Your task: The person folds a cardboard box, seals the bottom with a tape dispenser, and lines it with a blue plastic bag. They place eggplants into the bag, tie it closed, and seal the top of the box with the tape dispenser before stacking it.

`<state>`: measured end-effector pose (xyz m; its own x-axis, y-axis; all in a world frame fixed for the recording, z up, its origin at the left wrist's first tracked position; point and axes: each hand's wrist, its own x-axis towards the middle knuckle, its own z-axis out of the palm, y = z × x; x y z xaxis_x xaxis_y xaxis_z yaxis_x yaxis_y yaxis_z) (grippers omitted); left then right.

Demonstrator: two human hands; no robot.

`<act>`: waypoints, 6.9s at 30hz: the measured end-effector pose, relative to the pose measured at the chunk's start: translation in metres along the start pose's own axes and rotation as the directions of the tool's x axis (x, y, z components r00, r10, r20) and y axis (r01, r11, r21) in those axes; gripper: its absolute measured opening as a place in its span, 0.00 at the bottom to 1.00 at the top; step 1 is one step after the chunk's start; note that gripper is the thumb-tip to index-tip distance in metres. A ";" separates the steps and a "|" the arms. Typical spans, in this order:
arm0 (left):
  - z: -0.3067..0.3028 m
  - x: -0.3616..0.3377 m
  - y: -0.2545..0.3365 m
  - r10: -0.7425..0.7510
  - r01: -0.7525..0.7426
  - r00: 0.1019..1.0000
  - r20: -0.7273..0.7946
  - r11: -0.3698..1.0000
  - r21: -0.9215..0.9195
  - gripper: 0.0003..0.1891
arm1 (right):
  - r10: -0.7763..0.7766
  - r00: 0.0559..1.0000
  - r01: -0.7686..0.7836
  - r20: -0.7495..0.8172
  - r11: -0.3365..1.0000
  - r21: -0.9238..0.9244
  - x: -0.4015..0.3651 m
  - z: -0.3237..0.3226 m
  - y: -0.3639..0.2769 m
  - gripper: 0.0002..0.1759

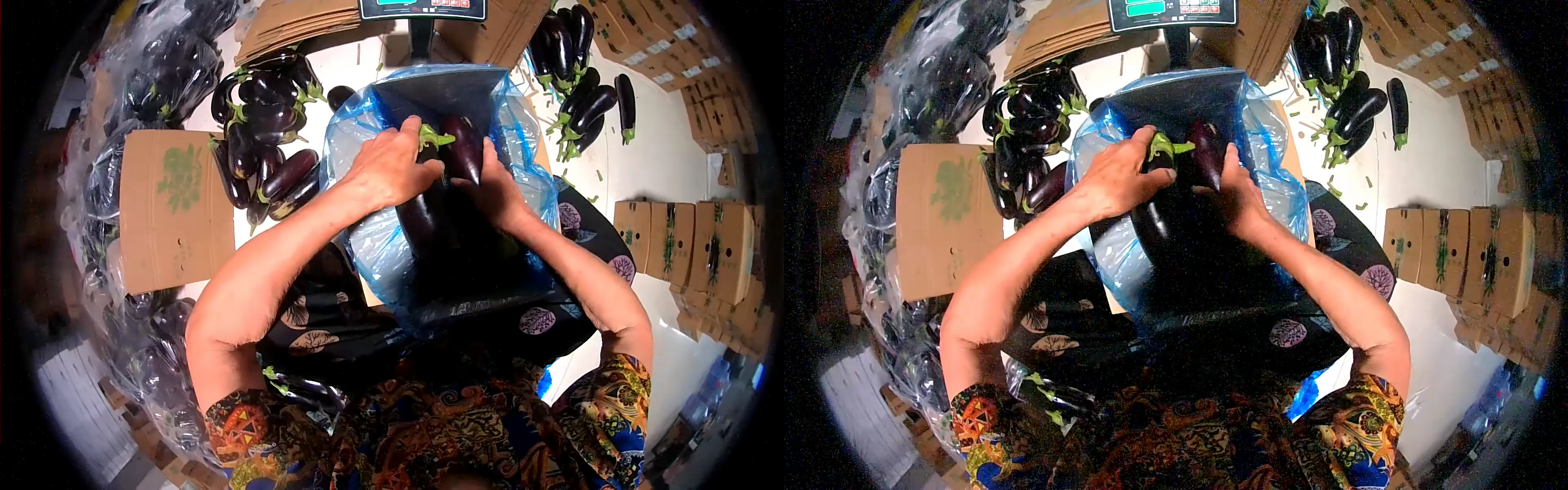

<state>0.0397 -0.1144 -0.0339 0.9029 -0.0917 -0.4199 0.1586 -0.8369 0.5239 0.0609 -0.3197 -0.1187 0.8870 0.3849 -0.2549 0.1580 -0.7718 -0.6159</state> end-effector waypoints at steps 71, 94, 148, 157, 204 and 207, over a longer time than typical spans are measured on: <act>0.022 -0.109 0.061 0.045 0.214 0.966 0.254 0.409 -0.887 0.40 | -0.520 0.843 0.422 0.133 0.795 0.435 -0.067 -0.124 -0.023 0.14; -0.113 -0.023 -0.075 -0.202 -0.282 0.900 -0.386 0.406 -0.869 0.25 | -0.438 0.756 0.298 0.486 0.892 0.340 -0.078 -0.097 -0.005 0.26; -0.033 -0.232 -0.065 -0.254 -0.352 0.917 -0.308 -0.147 -0.924 0.30 | -0.490 0.634 0.351 0.598 0.872 0.341 -0.117 -0.080 -0.050 0.22; -0.017 -0.097 0.021 -0.150 0.138 0.984 0.098 0.284 -0.949 0.26 | -0.631 0.561 0.633 0.536 0.744 0.213 -0.147 -0.107 -0.047 0.25; 0.001 0.002 -0.009 0.141 0.116 0.936 0.322 0.741 -0.661 0.26 | -0.356 0.883 0.444 0.304 0.843 -0.303 -0.056 -0.054 -0.020 0.21; -0.068 -0.077 -0.041 0.120 -0.148 0.989 -0.089 0.707 -0.692 0.24 | -0.443 0.844 0.525 0.303 0.799 -0.294 -0.057 -0.048 -0.018 0.26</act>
<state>-0.0092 -0.0359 0.0273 0.9473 -0.1436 -0.2865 0.2548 -0.2045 0.9451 0.0280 -0.3521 -0.0567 0.5472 0.8200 -0.1679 0.7194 -0.5633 -0.4063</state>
